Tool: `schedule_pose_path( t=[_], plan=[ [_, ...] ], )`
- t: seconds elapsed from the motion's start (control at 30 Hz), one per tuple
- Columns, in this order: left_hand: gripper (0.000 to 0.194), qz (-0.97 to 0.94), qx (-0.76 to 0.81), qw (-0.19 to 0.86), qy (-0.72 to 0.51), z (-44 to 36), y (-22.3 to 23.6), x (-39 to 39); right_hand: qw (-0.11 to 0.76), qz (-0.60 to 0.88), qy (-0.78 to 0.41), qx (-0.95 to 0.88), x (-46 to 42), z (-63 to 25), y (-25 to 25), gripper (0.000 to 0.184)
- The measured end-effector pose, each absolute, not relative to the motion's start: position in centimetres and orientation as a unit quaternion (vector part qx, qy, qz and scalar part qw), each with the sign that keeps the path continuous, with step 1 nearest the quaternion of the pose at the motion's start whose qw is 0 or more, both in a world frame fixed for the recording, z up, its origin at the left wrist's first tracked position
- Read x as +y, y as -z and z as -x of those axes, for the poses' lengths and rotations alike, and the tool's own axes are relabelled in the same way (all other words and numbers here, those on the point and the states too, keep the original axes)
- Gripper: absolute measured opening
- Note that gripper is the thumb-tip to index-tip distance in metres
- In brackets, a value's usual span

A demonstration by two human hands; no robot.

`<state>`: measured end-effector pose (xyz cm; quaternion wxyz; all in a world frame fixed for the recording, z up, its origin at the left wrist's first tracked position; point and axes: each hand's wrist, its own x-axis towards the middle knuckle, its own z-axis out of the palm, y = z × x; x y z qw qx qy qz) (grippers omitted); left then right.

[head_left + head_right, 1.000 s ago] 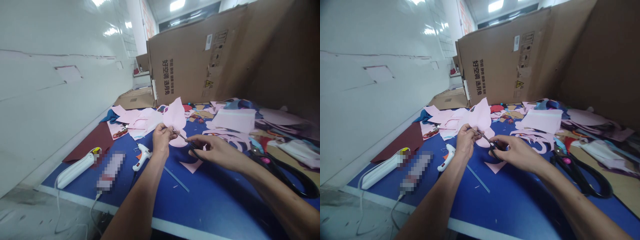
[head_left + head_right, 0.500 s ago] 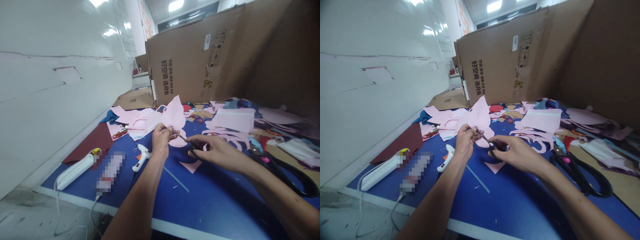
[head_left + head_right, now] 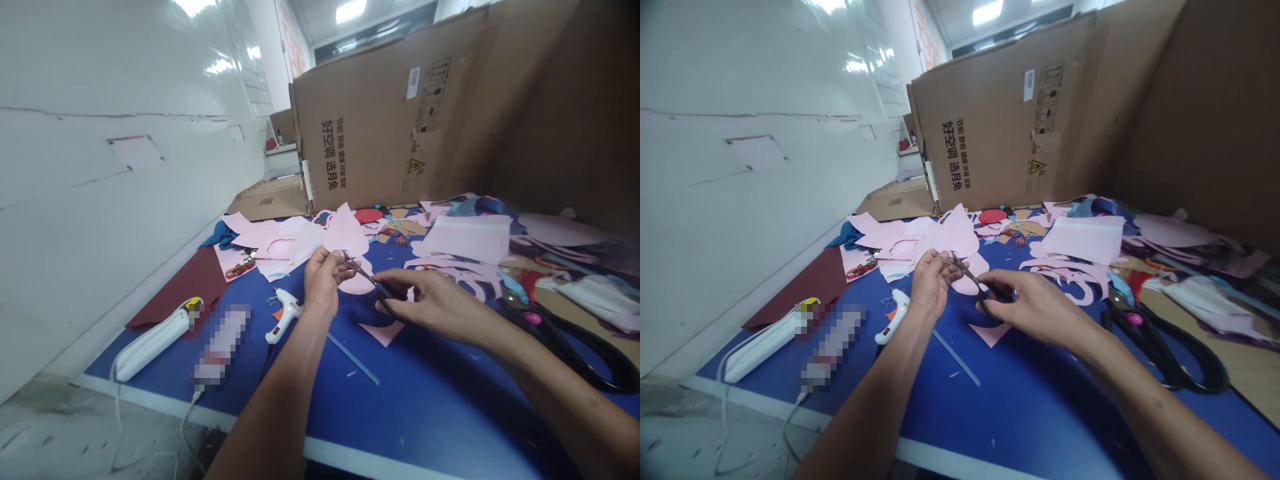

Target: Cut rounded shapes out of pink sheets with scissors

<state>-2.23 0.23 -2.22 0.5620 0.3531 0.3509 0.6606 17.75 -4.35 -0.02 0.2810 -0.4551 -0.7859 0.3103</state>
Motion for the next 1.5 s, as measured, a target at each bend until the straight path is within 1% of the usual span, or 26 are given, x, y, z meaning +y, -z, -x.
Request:
schedule_pose_path(
  t=[0.3,0.47,0.73,1.03,1.5],
  plan=[
    [0.039,-0.355,0.355,0.547,-0.67,2.2,2.5,0.5,0.287,0.476,-0.258,-0.791,-4.5,-17.7,0.0,0.032],
    [0.039,-0.373,0.368,0.536,-0.662,2.3,2.7,0.6,0.292,0.475,-0.228,-0.798,-4.4,-17.8,0.1,0.035],
    [0.033,-0.389,0.372,0.521,-0.663,2.2,3.0,0.8,0.291,0.467,-0.212,-0.807,-4.3,-17.9,0.3,0.038],
    [0.033,-0.412,0.381,0.506,-0.656,2.3,2.9,0.6,0.282,0.477,-0.181,-0.813,-4.0,-18.3,0.4,0.04],
    [0.02,-0.456,0.384,0.505,-0.624,2.0,3.3,0.6,0.297,0.482,-0.198,-0.8,-3.8,-18.3,0.1,0.039]
  ],
)
